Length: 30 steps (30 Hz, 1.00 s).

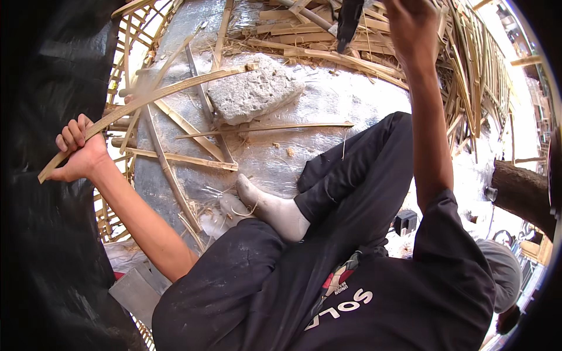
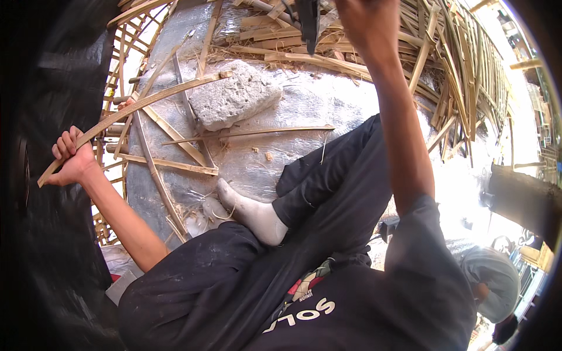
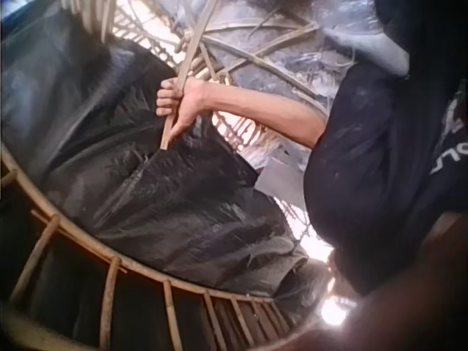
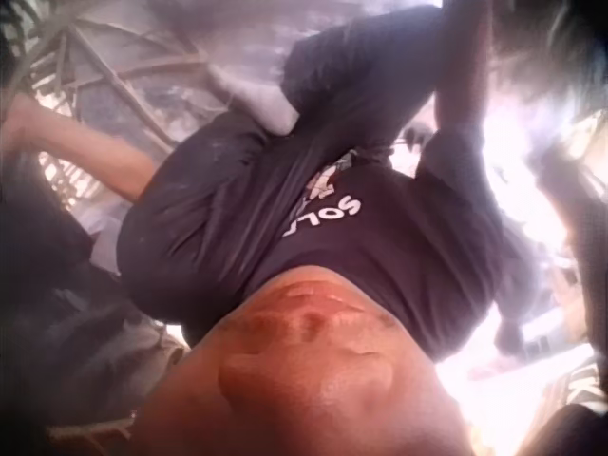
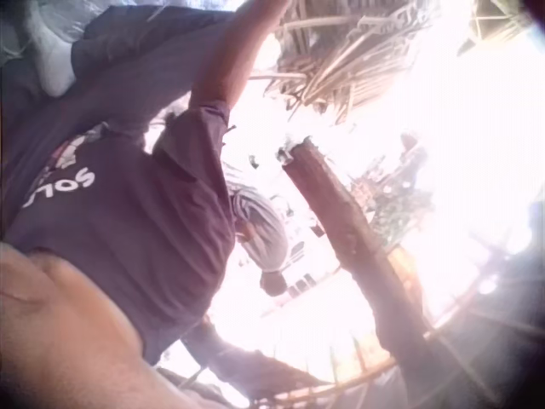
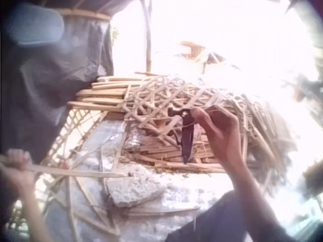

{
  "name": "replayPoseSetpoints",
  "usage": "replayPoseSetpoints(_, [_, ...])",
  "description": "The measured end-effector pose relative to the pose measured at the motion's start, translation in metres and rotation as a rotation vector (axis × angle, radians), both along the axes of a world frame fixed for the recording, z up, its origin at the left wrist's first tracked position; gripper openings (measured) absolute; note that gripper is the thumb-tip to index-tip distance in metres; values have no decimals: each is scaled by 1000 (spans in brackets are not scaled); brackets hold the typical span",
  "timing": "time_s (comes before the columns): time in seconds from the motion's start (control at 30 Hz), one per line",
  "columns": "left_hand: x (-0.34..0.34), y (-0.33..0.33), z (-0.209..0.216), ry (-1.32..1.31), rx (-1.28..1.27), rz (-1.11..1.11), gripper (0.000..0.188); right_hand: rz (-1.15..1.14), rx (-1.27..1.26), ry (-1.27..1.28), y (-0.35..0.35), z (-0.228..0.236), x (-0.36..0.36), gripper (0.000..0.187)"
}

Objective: The person trims bamboo strips using a folding knife, spreads a blue bag over their lap, and continues whittling bamboo strips.

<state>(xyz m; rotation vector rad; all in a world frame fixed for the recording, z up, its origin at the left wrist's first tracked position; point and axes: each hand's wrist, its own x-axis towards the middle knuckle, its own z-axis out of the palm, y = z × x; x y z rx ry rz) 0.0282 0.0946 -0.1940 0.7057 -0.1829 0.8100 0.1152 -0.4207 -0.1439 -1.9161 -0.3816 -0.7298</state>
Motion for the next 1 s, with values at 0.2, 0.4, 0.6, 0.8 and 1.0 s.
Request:
replayPoseSetpoints(0.2, [2,-23,-5,57,-3,33,80,-11,410,-42,-1,-89,-28,28])
replayPoseSetpoints(0.4, [-3,-23,-11,95,-9,87,78,17,161,639,5,-206,-100,28])
replayPoseSetpoints(0.6, [-13,-15,-9,94,8,115,75,-131,166,828,-19,-206,-79,60])
replayPoseSetpoints(0.8, [-22,-15,-1,77,61,62,70,-276,-8,837,-35,-198,-69,58])
replayPoseSetpoints(1.0, [-44,-7,40,-162,166,-93,61,-215,-89,929,-78,-216,-70,47])
